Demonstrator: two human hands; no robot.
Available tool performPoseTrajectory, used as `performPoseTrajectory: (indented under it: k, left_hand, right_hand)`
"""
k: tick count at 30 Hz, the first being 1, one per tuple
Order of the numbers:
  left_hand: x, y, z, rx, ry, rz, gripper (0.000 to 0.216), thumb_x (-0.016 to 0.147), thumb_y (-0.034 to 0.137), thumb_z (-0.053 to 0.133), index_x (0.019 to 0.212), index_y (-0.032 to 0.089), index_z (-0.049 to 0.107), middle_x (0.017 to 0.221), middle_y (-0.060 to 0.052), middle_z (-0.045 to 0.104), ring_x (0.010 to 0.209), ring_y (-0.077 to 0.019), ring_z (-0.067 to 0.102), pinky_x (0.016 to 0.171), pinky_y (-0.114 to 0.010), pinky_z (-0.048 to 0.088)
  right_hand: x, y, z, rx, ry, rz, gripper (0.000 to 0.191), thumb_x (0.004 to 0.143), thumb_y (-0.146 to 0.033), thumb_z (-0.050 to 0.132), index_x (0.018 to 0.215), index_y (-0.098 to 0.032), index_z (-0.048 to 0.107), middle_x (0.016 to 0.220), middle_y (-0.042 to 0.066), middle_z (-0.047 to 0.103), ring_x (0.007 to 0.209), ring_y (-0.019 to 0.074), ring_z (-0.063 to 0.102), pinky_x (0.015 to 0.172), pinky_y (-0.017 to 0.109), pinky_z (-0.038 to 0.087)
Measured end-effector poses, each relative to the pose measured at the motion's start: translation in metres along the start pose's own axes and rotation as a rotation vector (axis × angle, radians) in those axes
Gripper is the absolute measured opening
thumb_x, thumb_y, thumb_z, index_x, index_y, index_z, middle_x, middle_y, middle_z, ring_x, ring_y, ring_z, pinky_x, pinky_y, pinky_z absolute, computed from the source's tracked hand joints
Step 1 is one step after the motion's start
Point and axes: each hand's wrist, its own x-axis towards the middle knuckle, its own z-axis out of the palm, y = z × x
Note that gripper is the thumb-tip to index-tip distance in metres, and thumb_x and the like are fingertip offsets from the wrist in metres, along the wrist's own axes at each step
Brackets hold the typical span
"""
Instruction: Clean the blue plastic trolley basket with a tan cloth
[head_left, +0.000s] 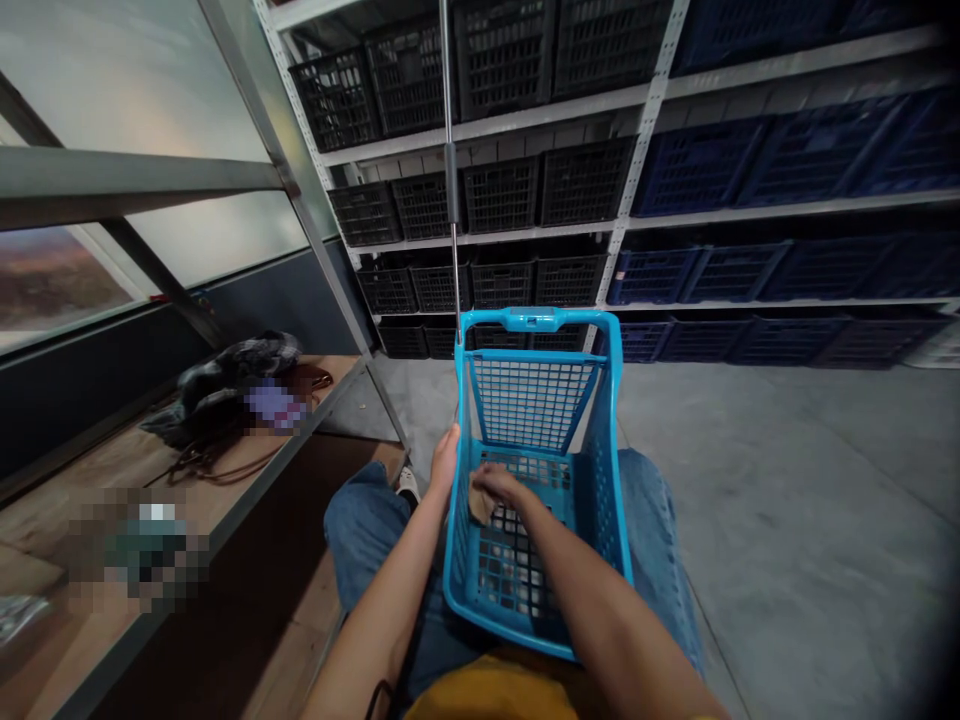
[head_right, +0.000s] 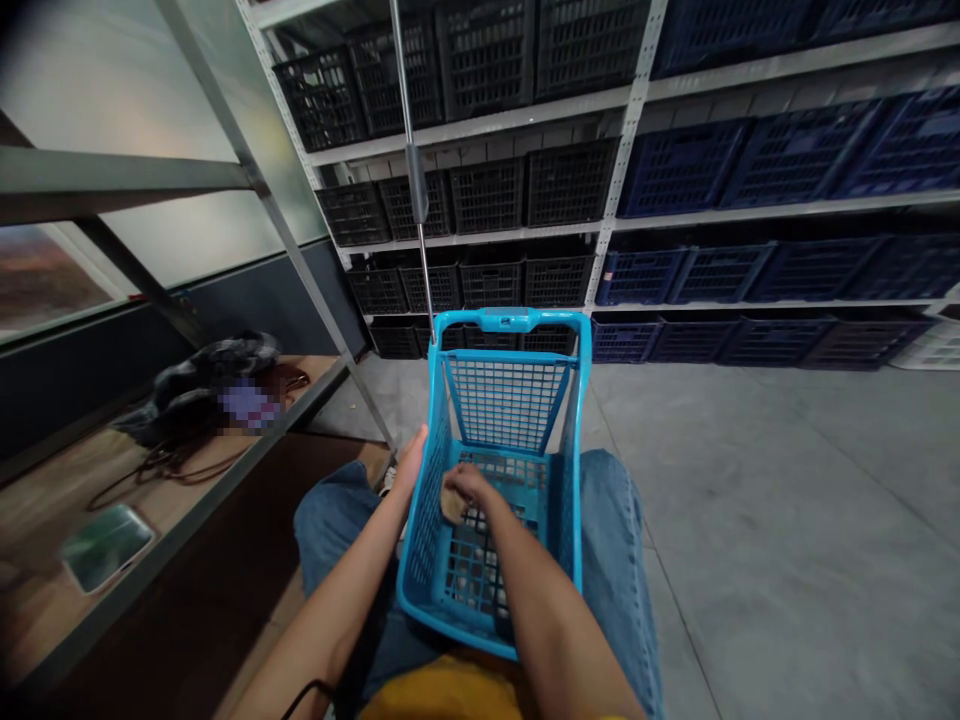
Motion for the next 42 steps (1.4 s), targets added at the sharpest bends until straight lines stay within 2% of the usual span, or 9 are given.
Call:
performPoseTrajectory:
  k: [7, 16, 19, 23, 26, 33, 35, 39, 42]
  left_hand:
    - [0.006, -0.003, 0.0, 0.003, 0.015, -0.025, 0.042, 0.081, 0.049, 0.061, 0.101, 0.014, 0.072, 0.106, -0.011, 0.072, 0.113, -0.0283, 0.061, 0.099, -0.034, 0.044]
    - [0.0, -0.003, 0.0, 0.022, 0.028, 0.002, 0.045, 0.082, 0.053, 0.059, 0.096, 0.012, 0.072, 0.09, -0.009, 0.074, 0.098, -0.0251, 0.065, 0.093, -0.035, 0.047]
    - [0.002, -0.005, -0.001, 0.009, 0.009, 0.019, 0.047, 0.079, 0.057, 0.061, 0.093, 0.014, 0.072, 0.087, -0.008, 0.074, 0.096, -0.0241, 0.066, 0.09, -0.033, 0.049]
    - [0.008, -0.011, -0.002, 0.002, 0.001, -0.005, 0.053, 0.075, 0.062, 0.062, 0.092, 0.013, 0.071, 0.089, -0.008, 0.074, 0.094, -0.0246, 0.066, 0.087, -0.033, 0.049]
    - [0.01, -0.013, -0.002, -0.005, 0.002, -0.012, 0.058, 0.073, 0.065, 0.062, 0.095, 0.012, 0.071, 0.092, -0.01, 0.074, 0.094, -0.0251, 0.066, 0.087, -0.033, 0.049]
    - [0.011, -0.014, -0.004, -0.004, -0.002, 0.021, 0.052, 0.075, 0.062, 0.062, 0.096, 0.015, 0.072, 0.093, -0.007, 0.074, 0.1, -0.024, 0.065, 0.093, -0.033, 0.047]
    - [0.011, -0.014, -0.004, 0.004, -0.011, 0.023, 0.053, 0.075, 0.062, 0.061, 0.097, 0.015, 0.072, 0.093, -0.007, 0.074, 0.1, -0.0241, 0.065, 0.093, -0.033, 0.047]
    - [0.011, -0.012, -0.003, 0.001, -0.009, 0.0, 0.055, 0.076, 0.061, 0.061, 0.099, 0.013, 0.072, 0.09, -0.008, 0.074, 0.099, -0.0251, 0.066, 0.092, -0.035, 0.048]
    - [0.014, -0.01, -0.002, 0.003, 0.025, -0.01, 0.043, 0.081, 0.05, 0.06, 0.097, 0.012, 0.071, 0.091, -0.009, 0.074, 0.101, -0.025, 0.065, 0.094, -0.035, 0.047]
  right_hand:
    - [0.027, -0.075, -0.013, 0.16, -0.113, -0.241, 0.024, 0.06, -0.028, 0.067, 0.08, -0.019, 0.059, 0.071, -0.002, 0.065, 0.066, 0.0158, 0.061, 0.061, 0.024, 0.046]
    - [-0.001, 0.014, -0.008, -0.111, -0.134, -0.033, 0.017, 0.052, -0.014, 0.066, 0.054, -0.018, 0.049, 0.043, -0.008, 0.047, 0.043, 0.0086, 0.044, 0.047, 0.02, 0.034]
    - [0.004, 0.003, -0.012, -0.136, -0.163, -0.006, 0.015, 0.051, -0.011, 0.066, 0.054, -0.017, 0.053, 0.041, -0.008, 0.048, 0.04, 0.0083, 0.043, 0.045, 0.019, 0.033]
    - [0.019, -0.044, -0.017, -0.051, -0.211, -0.09, 0.015, 0.058, -0.018, 0.067, 0.072, -0.017, 0.062, 0.058, -0.004, 0.061, 0.05, 0.011, 0.053, 0.05, 0.021, 0.039]
    - [0.02, -0.058, -0.017, 0.049, -0.28, -0.147, 0.019, 0.06, -0.022, 0.066, 0.078, -0.019, 0.059, 0.067, -0.003, 0.063, 0.059, 0.0127, 0.057, 0.056, 0.022, 0.043]
    - [-0.009, 0.005, -0.001, -0.109, -0.122, 0.069, 0.018, 0.053, -0.008, 0.062, 0.056, -0.018, 0.048, 0.044, -0.008, 0.045, 0.048, 0.0086, 0.044, 0.049, 0.019, 0.033]
    - [-0.011, 0.008, 0.002, -0.139, -0.116, 0.128, 0.019, 0.051, -0.006, 0.061, 0.053, -0.018, 0.047, 0.04, -0.007, 0.042, 0.044, 0.0092, 0.043, 0.047, 0.019, 0.033]
    - [0.004, -0.039, 0.0, -0.097, -0.103, 0.14, 0.009, 0.058, -0.015, 0.058, 0.061, -0.018, 0.05, 0.05, -0.002, 0.053, 0.05, 0.0137, 0.053, 0.049, 0.023, 0.041]
    - [0.017, -0.079, 0.0, -0.012, -0.078, -0.009, 0.009, 0.066, -0.023, 0.057, 0.072, -0.019, 0.052, 0.061, -0.003, 0.058, 0.058, 0.0121, 0.056, 0.054, 0.02, 0.044]
